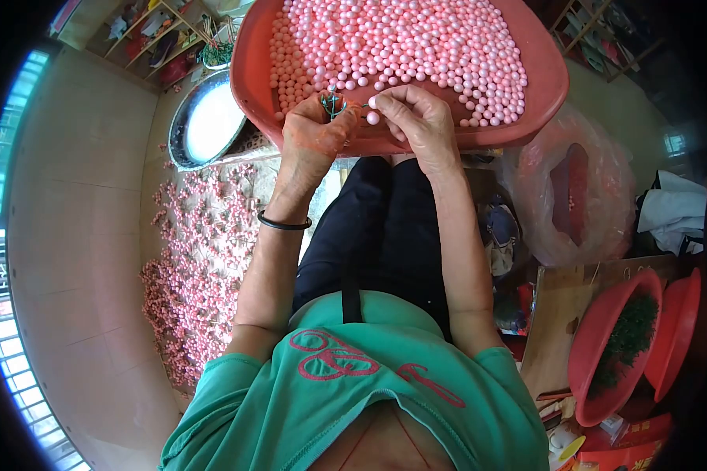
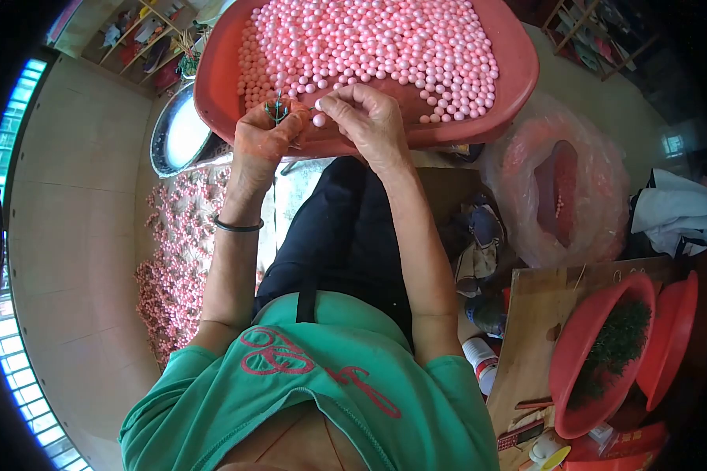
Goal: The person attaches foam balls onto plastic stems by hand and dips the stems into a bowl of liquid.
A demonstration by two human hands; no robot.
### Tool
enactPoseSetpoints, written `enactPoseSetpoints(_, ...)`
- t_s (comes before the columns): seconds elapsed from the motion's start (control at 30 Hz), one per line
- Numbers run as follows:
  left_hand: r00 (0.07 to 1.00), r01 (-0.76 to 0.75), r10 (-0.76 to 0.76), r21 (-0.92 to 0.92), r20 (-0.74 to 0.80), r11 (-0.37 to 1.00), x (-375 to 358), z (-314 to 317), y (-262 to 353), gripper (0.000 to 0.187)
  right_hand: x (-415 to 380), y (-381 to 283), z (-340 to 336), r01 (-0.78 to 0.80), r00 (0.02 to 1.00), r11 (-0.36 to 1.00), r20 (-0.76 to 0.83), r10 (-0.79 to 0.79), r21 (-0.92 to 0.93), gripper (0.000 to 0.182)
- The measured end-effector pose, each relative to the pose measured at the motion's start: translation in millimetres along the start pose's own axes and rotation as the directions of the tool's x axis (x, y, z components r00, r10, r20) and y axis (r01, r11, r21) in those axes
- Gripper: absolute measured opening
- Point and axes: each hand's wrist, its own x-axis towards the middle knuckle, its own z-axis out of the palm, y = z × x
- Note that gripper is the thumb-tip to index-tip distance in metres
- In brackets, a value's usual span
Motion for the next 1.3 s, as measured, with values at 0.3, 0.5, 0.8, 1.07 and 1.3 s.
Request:
enactPoseSetpoints(0.3, 0.999, -0.021, 0.019, 0.078, 0.026, 0.997, -2.6, -1.1, 4.3, 0.008, 2.4, -4.7, -10.6, -0.102, 0.987, 0.995, 0.129, 0.098, 0.022, 0.016)
enactPoseSetpoints(0.5, 0.999, -0.052, 0.049, 0.157, 0.020, 0.986, -1.0, -2.2, -1.9, 0.012, 4.1, -2.9, -12.0, -0.113, 0.985, 0.993, 0.136, 0.110, 0.015, 0.015)
enactPoseSetpoints(0.8, 0.998, -0.066, 0.063, 0.184, 0.022, 0.981, -1.2, -0.5, -1.2, 0.013, 5.4, -1.5, -8.0, -0.112, 0.986, 0.989, 0.116, 0.122, -0.093, 0.013)
enactPoseSetpoints(1.07, 0.999, -0.014, 0.011, 0.093, 0.039, 0.996, 2.5, -3.1, -2.4, 0.014, 0.1, 6.2, 2.6, 0.003, 1.000, 0.985, -0.021, -0.007, -0.172, 0.016)
enactPoseSetpoints(1.3, 0.976, 0.062, -0.055, -0.026, 0.213, 0.998, 3.1, -20.0, 11.7, 0.022, 1.2, 5.5, 6.5, 0.018, 0.997, 0.992, -0.065, -0.027, -0.128, 0.017)
